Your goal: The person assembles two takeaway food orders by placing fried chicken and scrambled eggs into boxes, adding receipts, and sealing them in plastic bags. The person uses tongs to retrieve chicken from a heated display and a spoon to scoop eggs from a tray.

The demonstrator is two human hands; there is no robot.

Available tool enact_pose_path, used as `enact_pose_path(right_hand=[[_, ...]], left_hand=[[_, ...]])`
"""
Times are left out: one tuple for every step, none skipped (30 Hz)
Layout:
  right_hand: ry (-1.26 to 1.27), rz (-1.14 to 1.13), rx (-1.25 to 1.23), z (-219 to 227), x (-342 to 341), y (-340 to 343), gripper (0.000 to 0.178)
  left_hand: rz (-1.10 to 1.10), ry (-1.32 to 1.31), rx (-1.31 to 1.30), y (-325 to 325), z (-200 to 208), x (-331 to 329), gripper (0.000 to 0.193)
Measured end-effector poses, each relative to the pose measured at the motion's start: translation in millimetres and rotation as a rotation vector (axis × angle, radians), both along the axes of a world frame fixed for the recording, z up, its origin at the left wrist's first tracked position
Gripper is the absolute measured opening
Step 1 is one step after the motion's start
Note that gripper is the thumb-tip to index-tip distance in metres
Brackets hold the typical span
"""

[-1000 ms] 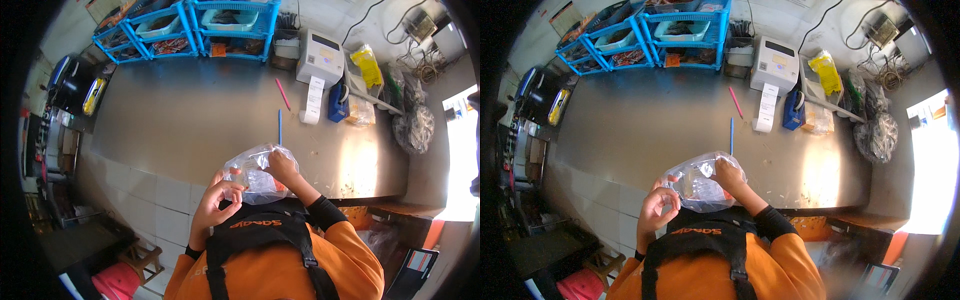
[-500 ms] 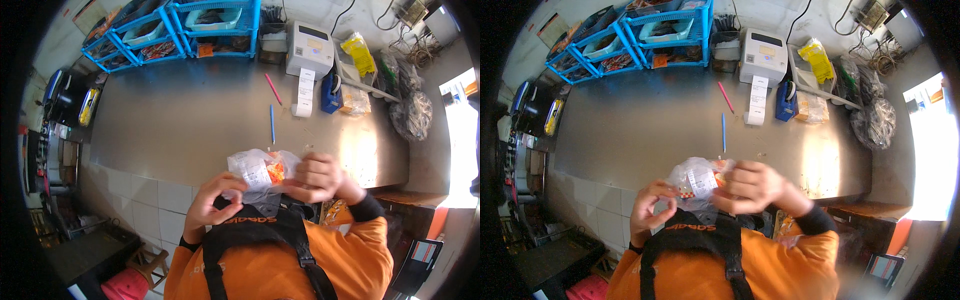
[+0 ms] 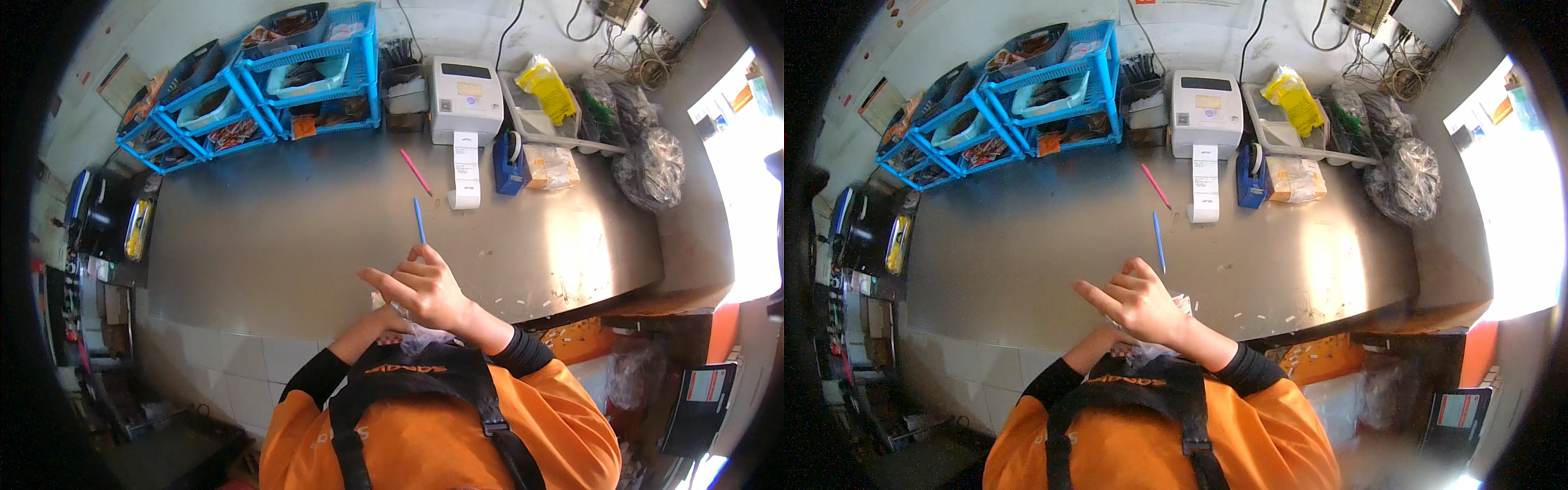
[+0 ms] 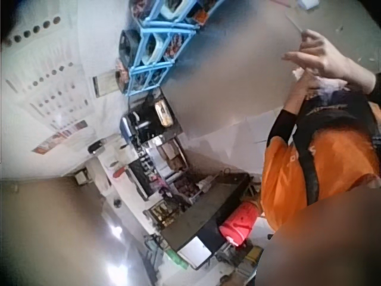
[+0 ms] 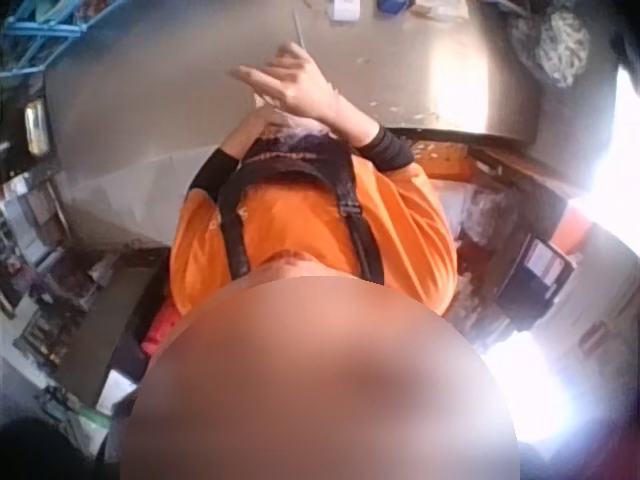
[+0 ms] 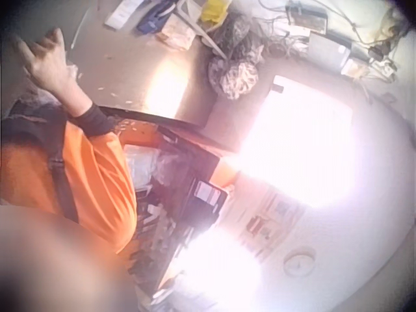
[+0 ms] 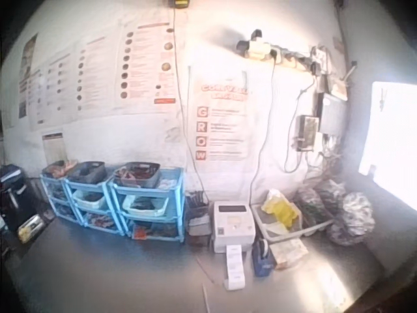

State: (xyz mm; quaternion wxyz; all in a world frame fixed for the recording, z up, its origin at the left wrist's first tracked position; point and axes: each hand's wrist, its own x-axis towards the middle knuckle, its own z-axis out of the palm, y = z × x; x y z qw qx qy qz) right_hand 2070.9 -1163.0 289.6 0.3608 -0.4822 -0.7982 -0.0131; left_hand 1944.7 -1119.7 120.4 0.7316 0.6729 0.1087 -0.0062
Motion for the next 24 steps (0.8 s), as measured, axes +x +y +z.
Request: enact_pose_path(right_hand=[[-0.027, -0.028, -0.056, 2, 2, -3, 0.051], [-0.054, -0.056, -0.113, 4, 8, -7, 0.051], [-0.046, -0.088, -0.192, 8, 16, -10, 0.054], [-0.037, -0.116, -0.277, 12, 27, -15, 0.056], [-0.042, -0.120, -0.408, 16, 38, -21, 0.058], [0.219, -0.136, -0.559, 21, 56, -29, 0.063], [0.458, -0.143, -0.735, 22, 73, -33, 0.068], [0.489, -0.249, -0.937, 19, 88, -35, 0.086], [0.539, -0.136, -0.880, 8, 90, -37, 0.092], [0.558, -0.112, -0.849, -8, 87, -35, 0.097], [0.562, -0.124, -0.867, -30, 80, -35, 0.103], [0.484, -0.113, -0.850, -56, 64, -37, 0.109], [0.548, -0.105, -0.935, -84, 45, -36, 0.110], [0.444, -0.212, -0.648, -110, 27, -38, 0.071], [0.723, -0.350, -0.684, -132, 26, -38, 0.052], [1.010, -0.455, -0.734, -153, 26, -33, 0.036], [1.313, -0.539, -0.722, -169, 26, -31, 0.025], [1.356, -0.602, -0.633, -181, 26, -29, 0.023], [1.416, -0.617, -0.453, -188, 31, -26, 0.033], [1.271, -0.700, -0.563, -192, 39, -23, 0.029], [1.049, -0.679, -0.474, -194, 46, -19, 0.029], [0.829, -0.656, -0.390, -193, 54, -16, 0.029], [0.613, -0.611, -0.329, -192, 59, -11, 0.029], [0.591, -0.462, -0.391, -189, 65, -9, 0.028]], left_hand=[[0.035, -0.002, -0.027, -4, -14, 4, 0.065], [0.079, -0.013, -0.050, -10, -27, 7, 0.063], [0.109, -0.019, -0.060, -14, -37, 8, 0.060], [0.136, -0.023, -0.064, -19, -47, 10, 0.057], [0.145, -0.028, -0.062, -22, -55, 10, 0.054], [0.150, -0.035, -0.055, -24, -61, 10, 0.051], [0.142, -0.034, -0.046, -24, -66, 10, 0.048], [0.132, -0.032, -0.037, -24, -70, 10, 0.046], [0.131, -0.076, 0.039, -23, -72, 11, 0.043], [0.132, -0.024, -0.034, -25, -72, 13, 0.040], [0.159, -0.024, -0.039, -23, -71, 15, 0.038], [0.264, 0.068, -0.084, -26, -68, 18, 0.033], [0.361, 0.009, -0.038, -25, -64, 20, 0.029], [0.551, -0.058, 0.085, -35, -57, 25, 0.027], [0.557, -0.099, 0.273, -36, -51, 26, 0.025], [0.519, 0.005, 0.408, -38, -44, 28, 0.023], [0.509, -0.038, 0.564, -42, -35, 26, 0.025], [0.502, -0.096, 0.649, -42, -28, 25, 0.026], [0.543, -0.191, 0.734, -42, -20, 24, 0.026], [0.515, -0.240, 0.823, -37, -14, 22, 0.023], [0.494, -0.252, 0.886, -33, -8, 19, 0.020], [0.457, -0.311, 0.998, -26, -2, 15, 0.020], [0.296, -0.323, 0.999, -16, 3, 14, 0.018], [0.116, -0.381, 1.048, 0, 7, 16, 0.016]])
